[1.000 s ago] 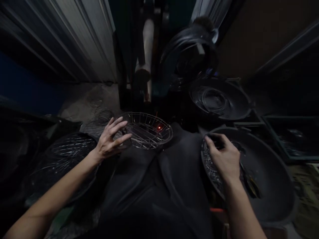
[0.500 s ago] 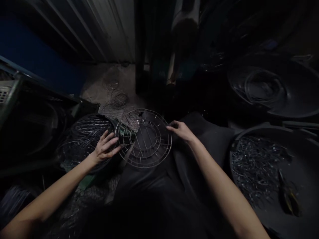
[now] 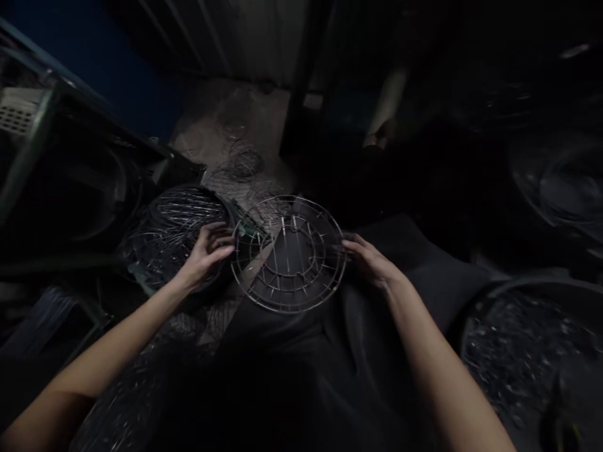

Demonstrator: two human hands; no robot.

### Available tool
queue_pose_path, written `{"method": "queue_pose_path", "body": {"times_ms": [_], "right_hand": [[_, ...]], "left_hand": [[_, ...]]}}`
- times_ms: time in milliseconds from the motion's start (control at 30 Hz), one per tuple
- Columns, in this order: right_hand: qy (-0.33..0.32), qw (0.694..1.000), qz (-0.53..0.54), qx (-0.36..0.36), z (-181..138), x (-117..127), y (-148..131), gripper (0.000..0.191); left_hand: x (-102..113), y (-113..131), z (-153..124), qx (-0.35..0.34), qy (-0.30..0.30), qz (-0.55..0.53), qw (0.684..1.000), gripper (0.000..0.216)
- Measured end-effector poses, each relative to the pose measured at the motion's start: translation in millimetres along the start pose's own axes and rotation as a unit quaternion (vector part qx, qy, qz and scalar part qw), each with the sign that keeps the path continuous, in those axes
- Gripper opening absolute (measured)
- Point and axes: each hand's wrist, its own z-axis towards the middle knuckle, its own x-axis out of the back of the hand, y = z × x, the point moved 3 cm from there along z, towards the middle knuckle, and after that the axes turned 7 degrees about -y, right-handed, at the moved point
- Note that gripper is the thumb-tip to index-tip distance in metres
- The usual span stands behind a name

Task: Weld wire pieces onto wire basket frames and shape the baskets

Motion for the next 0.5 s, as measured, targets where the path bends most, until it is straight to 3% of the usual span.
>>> {"method": "queue_pose_path", "body": {"times_ms": [167,333,500], "right_hand": [[-0.007,0.999,0.031,-0.027,4.6,2.6,9.0,0.038],[-0.015,0.999,0.04,0.002,7.4,6.0,14.9,0.043],[-0.011,0.999,0.045,0.003,8.9,7.3,17.0,0.043]], "left_hand": [[1.5,-4.8,5.7,0.109,-0.089,-0.128,0.982,0.078],[-3.8,-1.5,5.3,0.154,-0.153,-0.201,0.955,0.089],[-5.5,-7.6,10.7,0.16,-0.18,-0.226,0.944,0.101]]}}
